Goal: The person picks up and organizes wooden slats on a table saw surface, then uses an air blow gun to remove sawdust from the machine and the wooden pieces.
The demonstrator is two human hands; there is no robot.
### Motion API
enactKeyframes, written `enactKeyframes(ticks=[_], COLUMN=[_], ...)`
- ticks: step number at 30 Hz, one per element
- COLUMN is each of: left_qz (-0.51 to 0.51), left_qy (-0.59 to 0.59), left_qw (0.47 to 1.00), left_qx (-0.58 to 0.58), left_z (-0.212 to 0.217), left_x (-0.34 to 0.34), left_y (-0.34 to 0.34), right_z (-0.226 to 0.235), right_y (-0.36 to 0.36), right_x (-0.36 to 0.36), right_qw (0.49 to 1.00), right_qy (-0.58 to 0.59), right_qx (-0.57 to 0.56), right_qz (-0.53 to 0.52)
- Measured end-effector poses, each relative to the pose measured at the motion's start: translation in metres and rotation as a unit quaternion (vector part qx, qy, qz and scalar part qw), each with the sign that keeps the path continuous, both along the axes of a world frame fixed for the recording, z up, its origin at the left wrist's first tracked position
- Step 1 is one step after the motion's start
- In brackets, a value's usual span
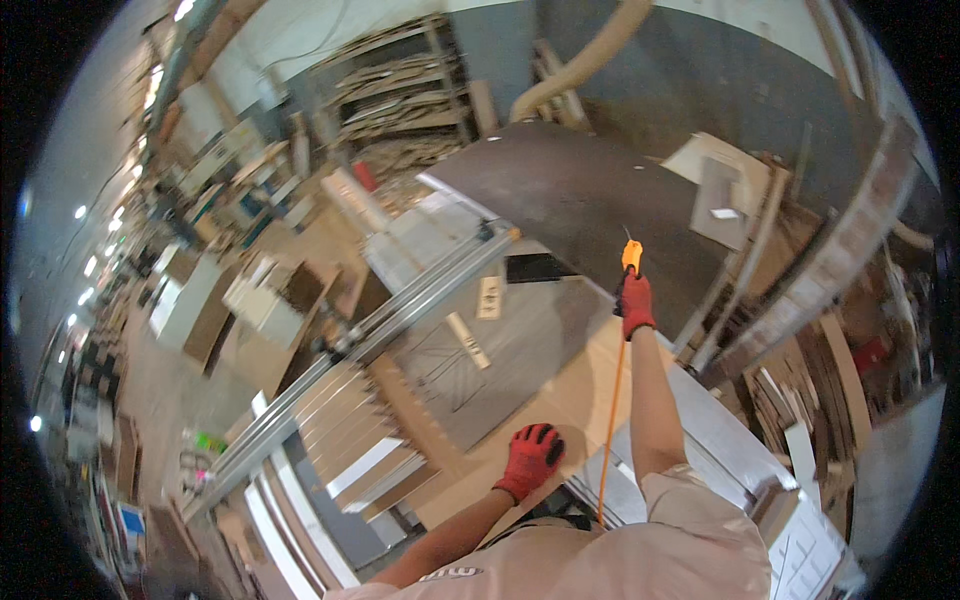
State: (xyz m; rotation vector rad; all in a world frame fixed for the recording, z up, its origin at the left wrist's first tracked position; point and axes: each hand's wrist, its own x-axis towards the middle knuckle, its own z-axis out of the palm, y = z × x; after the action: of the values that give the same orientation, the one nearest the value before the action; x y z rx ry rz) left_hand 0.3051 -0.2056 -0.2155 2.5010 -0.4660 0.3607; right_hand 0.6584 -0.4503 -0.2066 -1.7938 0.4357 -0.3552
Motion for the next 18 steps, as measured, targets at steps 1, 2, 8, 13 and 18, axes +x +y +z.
enactKeyframes(ticks=[1, 2, 8, 13, 18], left_qz=[0.023, 0.033, 0.015, 0.019, 0.017], left_qy=[-0.005, -0.005, -0.016, -0.004, -0.016], left_qw=[1.000, 0.999, 0.999, 1.000, 0.999], left_qx=[0.009, 0.018, 0.023, 0.016, 0.029], left_z=[0.001, 0.003, 0.006, 0.001, 0.006], left_x=[-0.006, -0.010, -0.006, -0.012, -0.012], left_y=[0.007, 0.011, 0.003, 0.014, 0.012], right_z=[0.035, -0.004, 0.030, 0.119, 0.102], right_y=[0.016, 0.012, -0.052, -0.037, -0.073], right_x=[-0.028, -0.009, -0.041, -0.131, -0.208], right_qw=[0.994, 0.993, 0.959, 0.903, 0.395], right_qy=[0.031, -0.032, -0.088, -0.070, -0.359], right_qx=[0.104, 0.101, 0.258, 0.410, 0.535], right_qz=[-0.014, -0.055, -0.084, 0.109, 0.655])
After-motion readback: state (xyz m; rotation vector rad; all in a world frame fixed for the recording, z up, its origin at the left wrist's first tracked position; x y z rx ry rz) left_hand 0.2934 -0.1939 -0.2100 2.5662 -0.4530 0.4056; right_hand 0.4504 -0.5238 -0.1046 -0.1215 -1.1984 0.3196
